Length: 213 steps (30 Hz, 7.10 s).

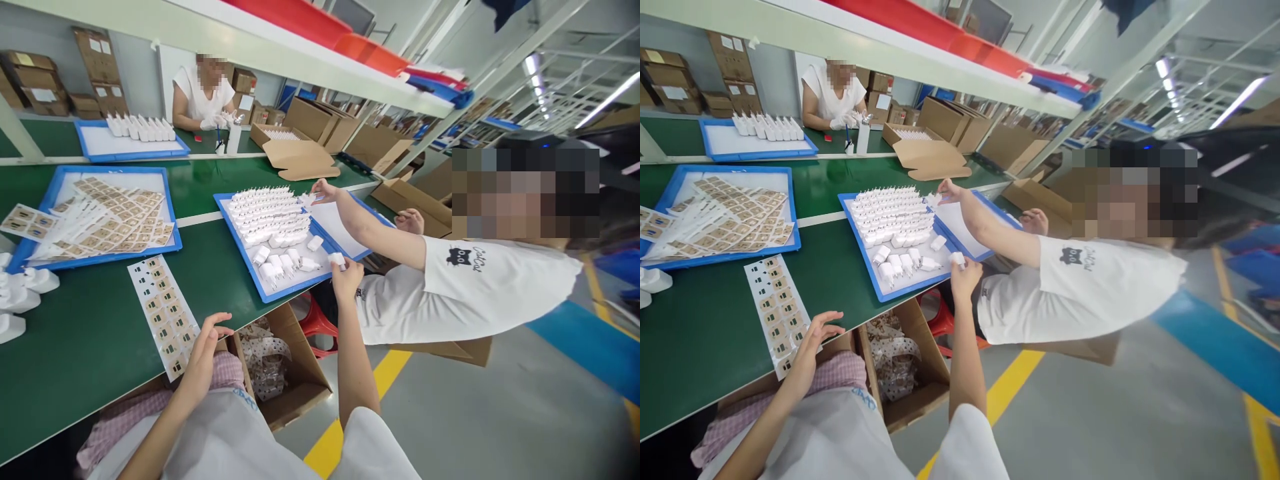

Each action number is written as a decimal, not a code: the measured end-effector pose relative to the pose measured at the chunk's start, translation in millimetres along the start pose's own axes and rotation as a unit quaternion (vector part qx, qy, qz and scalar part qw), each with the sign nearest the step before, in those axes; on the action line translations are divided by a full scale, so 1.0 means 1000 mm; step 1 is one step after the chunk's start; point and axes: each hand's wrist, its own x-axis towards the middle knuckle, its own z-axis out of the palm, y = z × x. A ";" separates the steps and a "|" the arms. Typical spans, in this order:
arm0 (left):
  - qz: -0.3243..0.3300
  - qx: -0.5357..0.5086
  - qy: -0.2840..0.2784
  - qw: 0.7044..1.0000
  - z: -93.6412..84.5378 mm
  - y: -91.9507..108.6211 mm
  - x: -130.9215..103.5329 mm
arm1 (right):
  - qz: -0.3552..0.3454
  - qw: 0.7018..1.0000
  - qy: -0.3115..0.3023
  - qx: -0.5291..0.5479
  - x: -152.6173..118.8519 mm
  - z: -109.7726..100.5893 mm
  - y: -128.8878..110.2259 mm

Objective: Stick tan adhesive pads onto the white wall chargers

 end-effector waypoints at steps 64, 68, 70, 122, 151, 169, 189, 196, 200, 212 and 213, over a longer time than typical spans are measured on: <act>-0.030 0.765 0.160 0.623 -0.266 0.057 -0.017 | 0.132 0.677 -0.536 0.487 -0.301 0.067 -0.189; -0.022 0.755 0.144 0.639 -0.268 0.071 -0.016 | 0.165 0.661 -0.531 0.504 -0.301 0.066 -0.195; -0.010 0.750 0.126 0.649 -0.258 0.080 -0.021 | 0.174 0.654 -0.528 0.514 -0.301 0.059 -0.199; 0.389 0.189 0.103 0.896 -0.063 0.066 -0.050 | 0.015 0.669 -0.481 0.567 -0.316 -0.065 -0.214; 0.314 0.085 0.061 0.944 -0.058 0.067 -0.041 | -0.117 0.711 -0.436 0.539 -0.304 -0.056 -0.206; 0.331 0.085 0.008 0.940 -0.062 0.057 -0.038 | -0.055 0.635 -0.628 0.447 -0.284 -0.060 -0.203; 0.326 0.074 -0.004 0.943 -0.058 0.045 -0.034 | -0.072 0.683 -0.577 0.441 -0.285 -0.047 -0.195; 0.292 0.033 0.002 0.956 -0.051 0.040 -0.040 | -0.420 0.696 -0.371 0.450 -0.268 -0.052 -0.183; 0.273 0.046 -0.004 0.961 -0.046 0.048 -0.046 | -0.515 0.686 -0.279 0.432 -0.265 -0.053 -0.187; 0.236 0.061 0.003 0.970 -0.039 0.060 -0.051 | -0.523 0.656 -0.263 0.477 -0.262 -0.051 -0.188; 0.234 0.059 0.005 0.970 -0.039 0.060 -0.051 | -0.523 0.657 -0.265 0.474 -0.262 -0.051 -0.188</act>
